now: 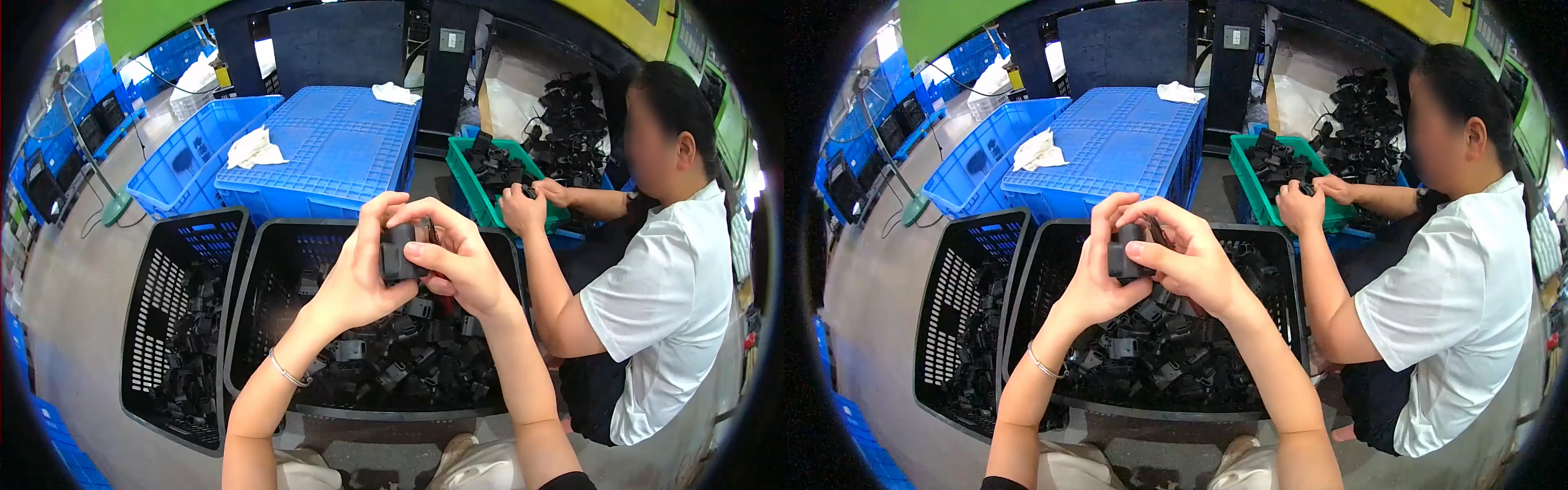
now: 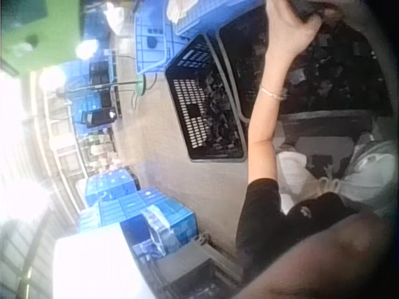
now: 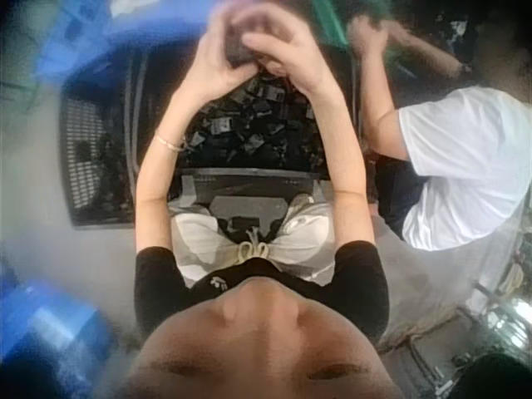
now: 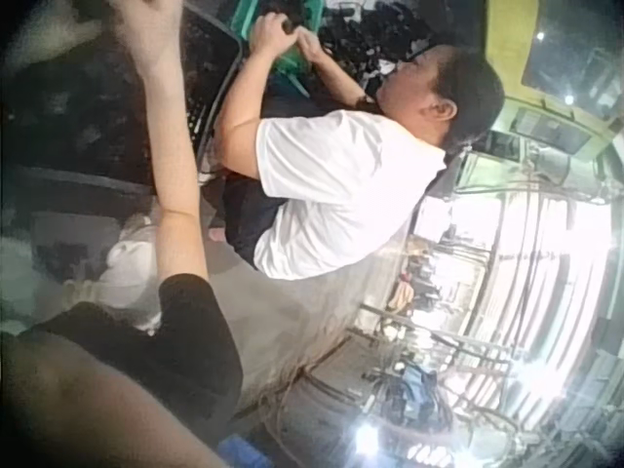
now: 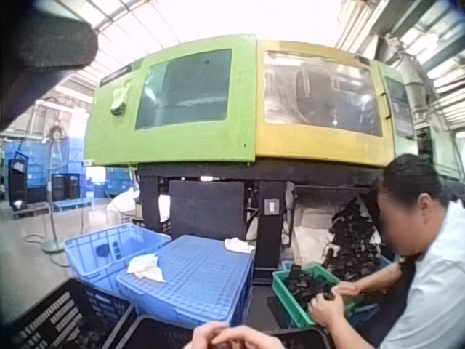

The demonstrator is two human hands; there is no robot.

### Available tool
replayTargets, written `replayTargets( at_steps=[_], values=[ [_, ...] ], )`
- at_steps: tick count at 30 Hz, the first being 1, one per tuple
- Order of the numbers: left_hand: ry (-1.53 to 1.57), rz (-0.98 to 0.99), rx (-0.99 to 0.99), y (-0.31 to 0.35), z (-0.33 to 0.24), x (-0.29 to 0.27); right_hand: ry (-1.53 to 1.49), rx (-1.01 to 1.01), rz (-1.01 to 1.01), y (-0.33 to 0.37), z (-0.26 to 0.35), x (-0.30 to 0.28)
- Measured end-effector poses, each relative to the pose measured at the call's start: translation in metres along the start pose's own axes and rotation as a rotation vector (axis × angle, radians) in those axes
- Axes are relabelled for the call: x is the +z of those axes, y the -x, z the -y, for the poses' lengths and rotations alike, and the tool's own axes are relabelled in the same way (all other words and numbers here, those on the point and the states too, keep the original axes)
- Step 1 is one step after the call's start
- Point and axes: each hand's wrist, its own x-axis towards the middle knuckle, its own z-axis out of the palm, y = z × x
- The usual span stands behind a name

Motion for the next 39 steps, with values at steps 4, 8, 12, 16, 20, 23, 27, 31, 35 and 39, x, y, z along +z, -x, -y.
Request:
replayTargets(
  at_steps=[4, 8, 12, 16, 20, 23, 27, 31, 35, 39],
  values=[
    [0.054, 0.123, -0.085, -0.001, -0.006, 0.0, 0.081, -0.043, 0.014, 0.0, 0.002, -0.001],
    [-0.055, 0.062, 0.027, 0.004, -0.008, -0.008, 0.477, -0.121, -0.132, 0.005, 0.014, 0.003],
    [-0.021, -0.005, 0.03, 0.009, -0.011, -0.017, 0.775, -0.227, -0.063, 0.013, 0.025, 0.011],
    [-0.083, 0.018, 0.083, 0.011, -0.016, -0.024, 0.995, -0.363, -0.077, 0.016, 0.023, 0.021],
    [-0.071, 0.031, 0.059, 0.013, -0.021, -0.03, 1.01, -0.343, -0.1, 0.017, 0.022, 0.026],
    [-0.158, 0.078, 0.084, 0.009, -0.026, -0.034, 0.968, -0.394, -0.133, 0.016, 0.018, 0.028],
    [-0.174, 0.098, 0.096, 0.011, -0.025, -0.037, 0.962, -0.372, -0.126, 0.015, 0.016, 0.031],
    [-0.191, 0.171, 0.062, 0.01, -0.027, -0.038, 0.992, -0.432, -0.068, 0.016, 0.013, 0.029],
    [-0.157, 0.174, 0.104, 0.012, -0.026, -0.04, 0.977, -0.38, 0.052, 0.015, 0.022, 0.028],
    [-0.135, 0.16, 0.124, 0.012, -0.035, -0.043, 0.674, -0.222, -0.03, 0.02, 0.02, 0.031]
  ],
)
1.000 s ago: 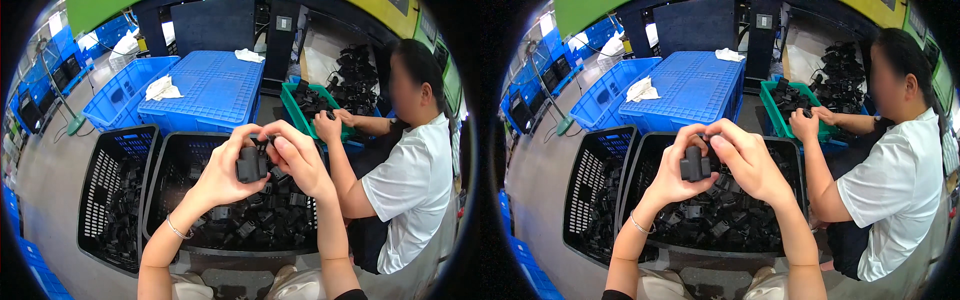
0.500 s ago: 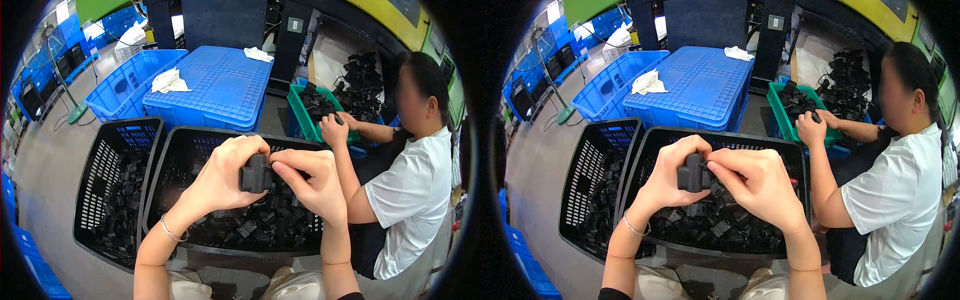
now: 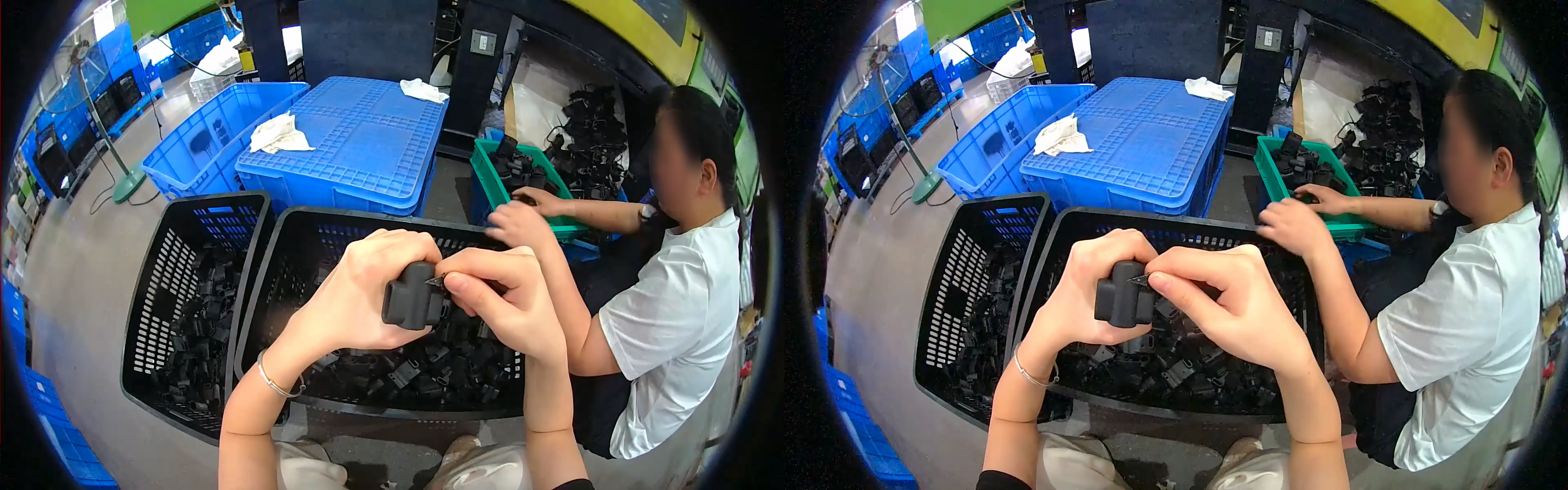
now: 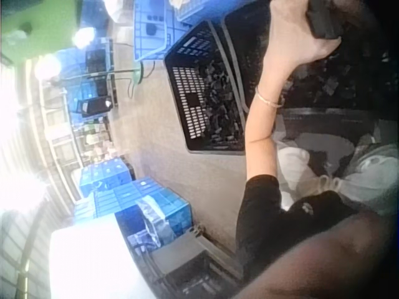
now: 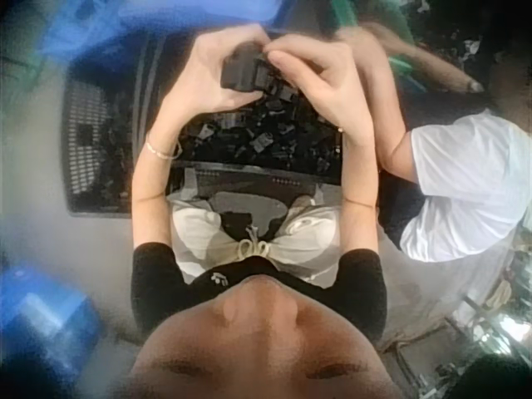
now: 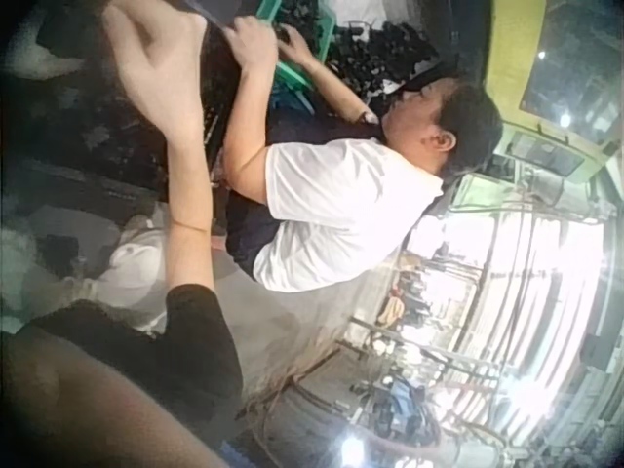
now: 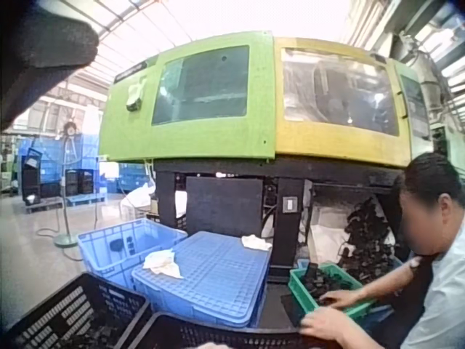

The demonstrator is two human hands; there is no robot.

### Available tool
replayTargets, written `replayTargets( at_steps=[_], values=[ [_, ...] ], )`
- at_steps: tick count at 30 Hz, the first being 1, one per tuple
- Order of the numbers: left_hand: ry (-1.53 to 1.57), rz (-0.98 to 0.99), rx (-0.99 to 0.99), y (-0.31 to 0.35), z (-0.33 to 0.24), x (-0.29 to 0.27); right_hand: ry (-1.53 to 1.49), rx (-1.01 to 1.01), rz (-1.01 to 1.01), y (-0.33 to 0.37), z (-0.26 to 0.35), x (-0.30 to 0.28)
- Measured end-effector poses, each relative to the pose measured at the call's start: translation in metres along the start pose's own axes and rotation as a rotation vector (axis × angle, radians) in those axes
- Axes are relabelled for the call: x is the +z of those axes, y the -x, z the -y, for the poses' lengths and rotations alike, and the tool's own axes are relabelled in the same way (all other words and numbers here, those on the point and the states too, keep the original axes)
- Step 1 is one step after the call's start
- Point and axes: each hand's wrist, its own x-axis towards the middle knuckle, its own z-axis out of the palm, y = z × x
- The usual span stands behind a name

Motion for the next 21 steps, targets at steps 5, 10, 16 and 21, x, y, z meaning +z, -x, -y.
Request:
replayTargets(
  at_steps=[5, 10, 16, 21],
  values=[
    [-0.05, -0.038, 0.029, 0.003, 0.0, -0.002, 0.055, 0.007, -0.016, -0.002, 0.003, 0.004],
    [-0.073, 0.005, -0.041, 0.003, -0.006, -0.006, 0.112, -0.003, -0.036, -0.002, 0.006, 0.006],
    [-0.054, 0.036, -0.085, 0.003, -0.01, -0.007, 0.143, -0.031, -0.015, -0.002, 0.005, 0.004],
    [-0.013, -0.021, -0.096, 0.005, -0.001, 0.0, 0.246, -0.1, -0.026, -0.001, 0.007, 0.008]
  ],
)
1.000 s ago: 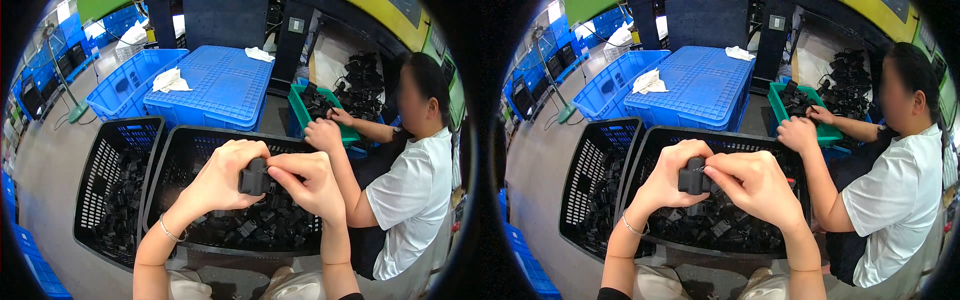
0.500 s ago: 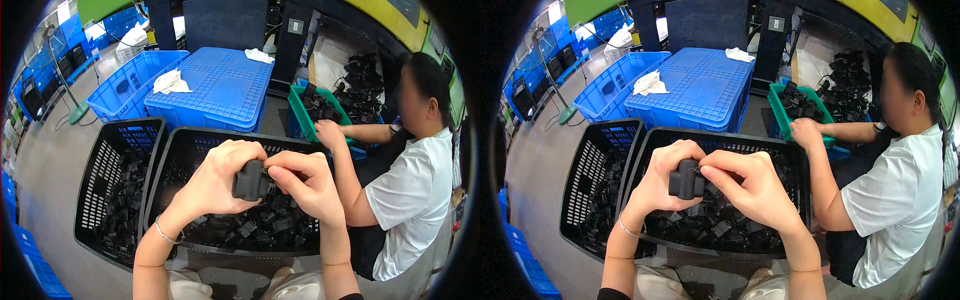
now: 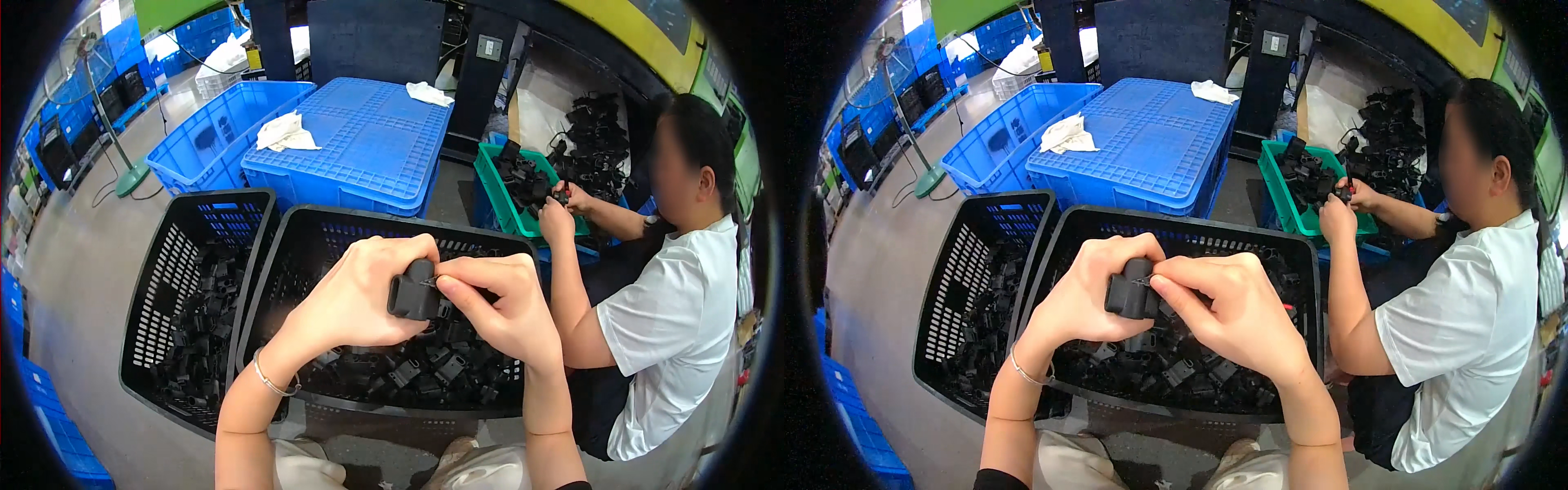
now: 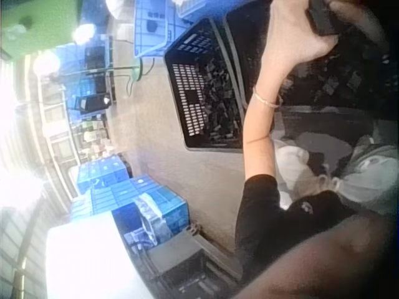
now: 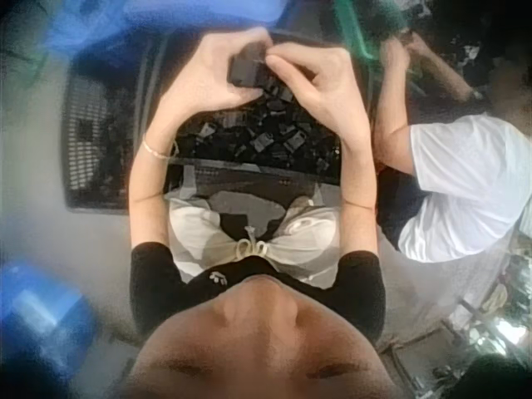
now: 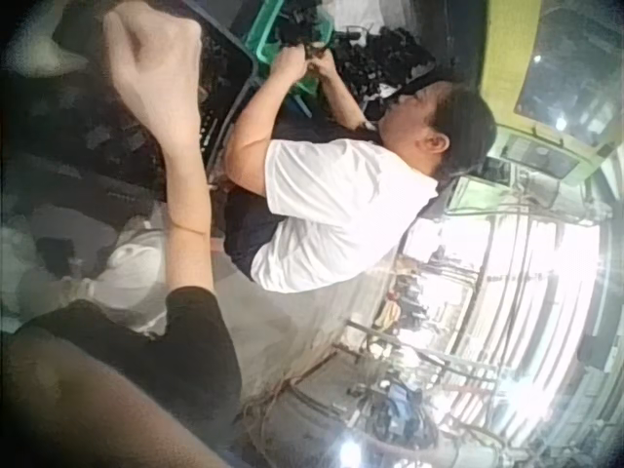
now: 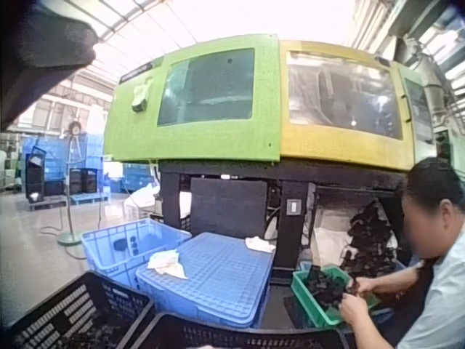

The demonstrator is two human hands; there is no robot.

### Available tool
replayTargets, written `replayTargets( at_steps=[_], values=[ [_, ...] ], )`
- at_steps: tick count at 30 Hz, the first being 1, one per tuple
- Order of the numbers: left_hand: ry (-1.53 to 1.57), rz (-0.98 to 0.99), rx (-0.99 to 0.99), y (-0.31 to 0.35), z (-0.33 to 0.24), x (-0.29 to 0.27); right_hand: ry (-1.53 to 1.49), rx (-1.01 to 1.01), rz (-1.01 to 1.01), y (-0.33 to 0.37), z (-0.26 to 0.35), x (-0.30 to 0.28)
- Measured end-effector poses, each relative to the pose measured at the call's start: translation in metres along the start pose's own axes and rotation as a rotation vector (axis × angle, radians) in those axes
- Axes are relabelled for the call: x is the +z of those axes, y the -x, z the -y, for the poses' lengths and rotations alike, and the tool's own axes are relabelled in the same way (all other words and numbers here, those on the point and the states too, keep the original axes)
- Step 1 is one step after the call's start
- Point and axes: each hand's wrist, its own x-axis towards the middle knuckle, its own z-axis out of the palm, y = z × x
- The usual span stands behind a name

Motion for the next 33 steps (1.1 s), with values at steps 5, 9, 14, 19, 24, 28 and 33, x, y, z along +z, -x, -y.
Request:
replayTargets(
  at_steps=[5, 9, 14, 19, 24, 28, 33],
  values=[
    [0.071, 0.028, -0.099, 0.001, -0.002, -0.001, -0.124, 0.166, 0.056, -0.002, -0.006, -0.001],
    [0.222, 0.089, -0.233, 0.0, -0.003, 0.006, -0.398, 0.321, 0.048, -0.004, -0.01, 0.002],
    [0.25, 0.097, -0.287, 0.001, -0.007, 0.016, -0.384, 0.411, 0.001, -0.009, -0.03, 0.003],
    [0.56, 0.181, -0.439, 0.007, 0.006, 0.02, -0.513, 0.51, -0.143, -0.011, -0.036, 0.003],
    [0.825, 0.078, -0.313, 0.006, 0.011, 0.022, -0.312, 0.269, -0.245, -0.002, -0.003, 0.005],
    [0.933, -0.019, -0.305, 0.008, 0.006, 0.028, -0.074, 0.179, -0.152, 0.001, 0.011, 0.002],
    [0.861, -0.037, -0.222, 0.01, 0.009, 0.028, -0.02, 0.209, -0.176, 0.001, 0.017, 0.003]
  ],
)
